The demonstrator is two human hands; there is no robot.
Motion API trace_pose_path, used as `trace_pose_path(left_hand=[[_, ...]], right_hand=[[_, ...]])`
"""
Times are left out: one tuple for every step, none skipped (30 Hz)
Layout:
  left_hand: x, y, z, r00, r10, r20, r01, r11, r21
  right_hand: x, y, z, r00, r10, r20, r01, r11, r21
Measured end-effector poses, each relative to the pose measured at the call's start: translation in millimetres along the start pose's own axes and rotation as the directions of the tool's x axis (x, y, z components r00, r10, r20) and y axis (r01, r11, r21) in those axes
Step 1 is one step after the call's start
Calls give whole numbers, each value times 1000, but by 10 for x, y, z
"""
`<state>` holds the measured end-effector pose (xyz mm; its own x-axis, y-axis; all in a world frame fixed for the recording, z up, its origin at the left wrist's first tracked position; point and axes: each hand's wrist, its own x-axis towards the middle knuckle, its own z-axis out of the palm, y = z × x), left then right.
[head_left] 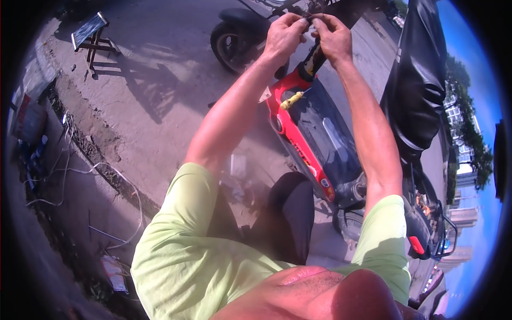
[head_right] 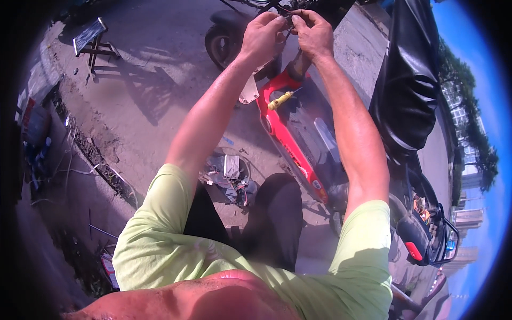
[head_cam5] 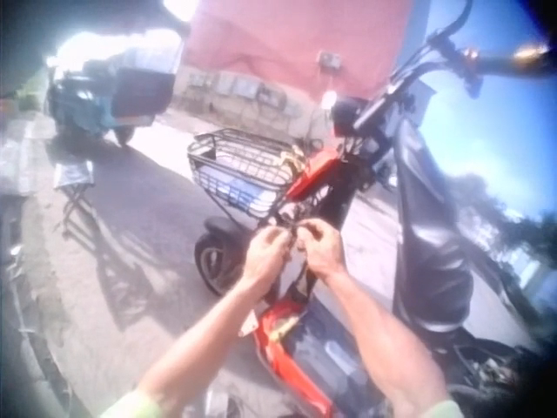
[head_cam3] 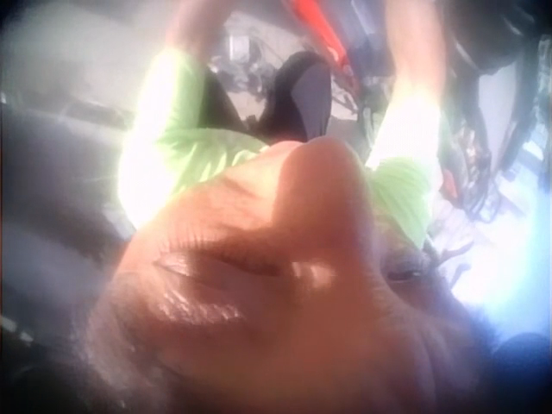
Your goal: The person works on the handlebars and internal wiring of an electric scooter, stripping wires with a tool, connecting electrical components, and checking the wiring under the seat.
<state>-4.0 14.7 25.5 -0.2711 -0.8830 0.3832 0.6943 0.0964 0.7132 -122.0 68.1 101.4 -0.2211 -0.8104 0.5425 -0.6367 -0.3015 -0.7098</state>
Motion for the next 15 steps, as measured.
trace_pose_path(left_hand=[[7,4,-15,1000,12,21,-12,1000,11],[9,9,-30,999,24,43,-25,999,22],[-14,36,-33,1000,8,30,-9,1000,30],[-18,75,-35,1000,-22,13,21,998,58],[-30,114,-42,999,-38,-3,38,993,110],[-67,163,-21,999,-51,-16,53,986,160],[-73,213,-29,997,-71,-28,75,985,157],[-37,271,3,991,-130,-30,133,987,89],[-20,283,17,992,-125,-34,127,988,82],[-37,275,45,991,-129,-35,131,989,71],[-41,267,81,991,-133,-35,136,987,89],[-90,272,109,989,-146,-11,147,981,125],[-103,216,95,987,-160,-7,160,979,127],[-131,138,218,975,-217,40,218,975,-41],[-56,195,140,969,-244,32,246,953,-178]], right_hand=[[-8,3,2,1000,-10,21,10,1000,6],[-17,4,4,999,-20,41,19,1000,11],[-49,-33,-7,998,-31,55,33,999,-33],[-84,-73,-17,997,-42,68,47,996,-78],[-27,25,-64,997,-4,71,13,993,-118],[-39,24,-105,997,-20,74,27,994,-105],[-27,-96,-56,996,49,75,-45,997,-57],[-1,-220,-4,990,118,77,-118,993,-9],[-20,-268,-2,989,115,96,-112,993,-35],[-52,-299,-26,986,130,100,-125,991,-56],[-40,-276,-61,987,109,118,-102,993,-60],[-43,-188,-139,986,102,128,-94,993,-70],[-46,-117,-161,988,92,123,-79,991,-104],[-94,-176,-304,990,96,106,-78,983,-165],[-17,-306,-211,990,50,135,-30,989,-148]])
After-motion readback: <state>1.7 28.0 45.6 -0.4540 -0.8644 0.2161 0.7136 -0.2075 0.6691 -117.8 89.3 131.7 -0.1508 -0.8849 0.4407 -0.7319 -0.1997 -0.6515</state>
